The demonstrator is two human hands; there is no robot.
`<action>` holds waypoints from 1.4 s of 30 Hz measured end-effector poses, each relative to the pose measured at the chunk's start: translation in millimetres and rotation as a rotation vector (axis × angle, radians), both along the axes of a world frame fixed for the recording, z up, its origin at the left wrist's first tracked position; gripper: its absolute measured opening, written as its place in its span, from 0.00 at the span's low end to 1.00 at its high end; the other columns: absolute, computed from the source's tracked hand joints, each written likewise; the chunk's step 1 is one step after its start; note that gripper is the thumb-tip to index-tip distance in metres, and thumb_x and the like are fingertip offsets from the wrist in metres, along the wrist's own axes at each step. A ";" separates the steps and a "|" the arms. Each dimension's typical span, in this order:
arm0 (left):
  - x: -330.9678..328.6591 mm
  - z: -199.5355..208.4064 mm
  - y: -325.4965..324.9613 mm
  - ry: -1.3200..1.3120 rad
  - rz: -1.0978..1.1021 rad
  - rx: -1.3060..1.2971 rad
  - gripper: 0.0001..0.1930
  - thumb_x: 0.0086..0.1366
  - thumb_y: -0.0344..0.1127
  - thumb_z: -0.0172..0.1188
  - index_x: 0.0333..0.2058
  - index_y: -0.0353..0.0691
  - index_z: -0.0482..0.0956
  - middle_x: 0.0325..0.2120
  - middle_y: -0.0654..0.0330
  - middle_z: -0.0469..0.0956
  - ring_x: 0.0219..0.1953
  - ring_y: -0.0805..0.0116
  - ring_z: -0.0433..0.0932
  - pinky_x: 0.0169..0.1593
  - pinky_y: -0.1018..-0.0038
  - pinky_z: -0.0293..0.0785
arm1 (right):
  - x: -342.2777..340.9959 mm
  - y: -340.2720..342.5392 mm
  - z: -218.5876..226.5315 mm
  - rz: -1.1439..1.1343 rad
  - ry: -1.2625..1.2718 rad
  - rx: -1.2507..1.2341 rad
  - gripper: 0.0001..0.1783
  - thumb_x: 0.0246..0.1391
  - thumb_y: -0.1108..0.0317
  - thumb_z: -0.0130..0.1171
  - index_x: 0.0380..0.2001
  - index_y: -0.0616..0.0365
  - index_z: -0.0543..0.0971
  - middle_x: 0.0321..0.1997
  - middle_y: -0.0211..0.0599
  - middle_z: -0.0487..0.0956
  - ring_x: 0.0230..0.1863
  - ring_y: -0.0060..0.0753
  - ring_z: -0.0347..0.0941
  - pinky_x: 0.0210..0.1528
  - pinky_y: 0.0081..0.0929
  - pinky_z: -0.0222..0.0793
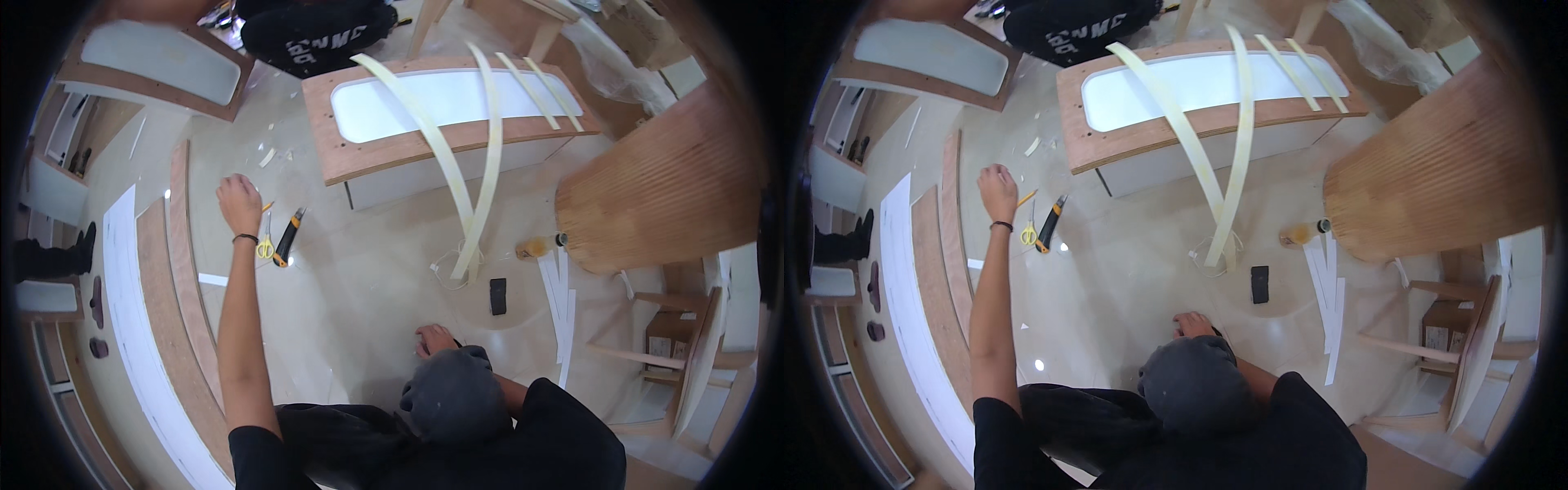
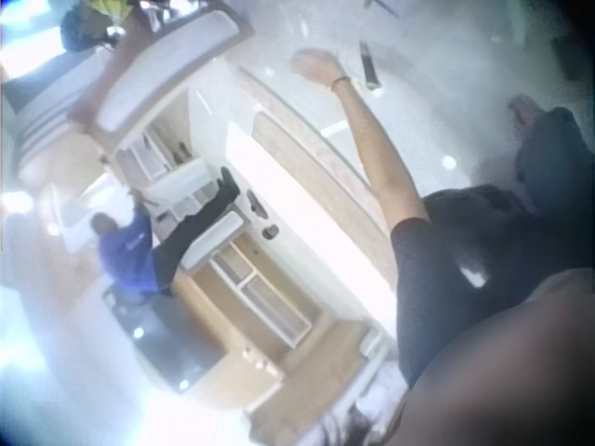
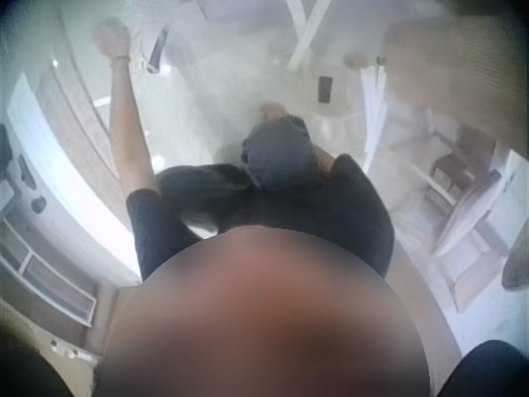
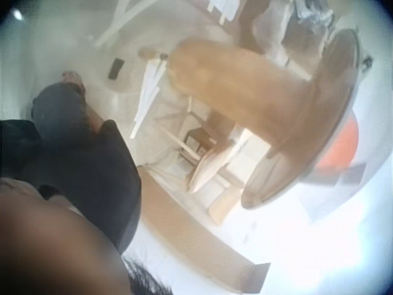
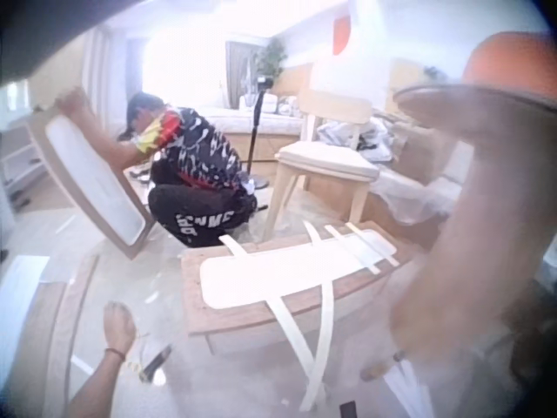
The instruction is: The person assembles white furniture components on the floor, handling trim strips and panels, using a utility knife and a file to cut and smooth edges. They position pieces, cut along marked lines, and file the edges of a white panel while other people work nearby.
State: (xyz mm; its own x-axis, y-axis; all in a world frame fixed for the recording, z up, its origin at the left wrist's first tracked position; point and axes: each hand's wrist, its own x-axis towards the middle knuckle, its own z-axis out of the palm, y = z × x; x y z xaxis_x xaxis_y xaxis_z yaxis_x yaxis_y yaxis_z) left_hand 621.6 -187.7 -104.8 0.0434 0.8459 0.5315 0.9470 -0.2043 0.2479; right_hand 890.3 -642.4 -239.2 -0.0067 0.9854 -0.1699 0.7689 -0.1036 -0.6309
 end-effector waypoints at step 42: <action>-148.6 -19.7 -205.8 0.283 0.239 -0.365 0.05 0.58 0.33 0.56 0.30 0.50 0.81 0.28 0.60 0.81 0.37 0.60 0.81 0.39 0.60 0.76 | -114.1 283.0 178.2 0.139 0.686 0.336 0.16 0.56 0.74 0.61 0.46 0.60 0.70 0.37 0.34 0.75 0.37 0.24 0.73 0.39 0.24 0.75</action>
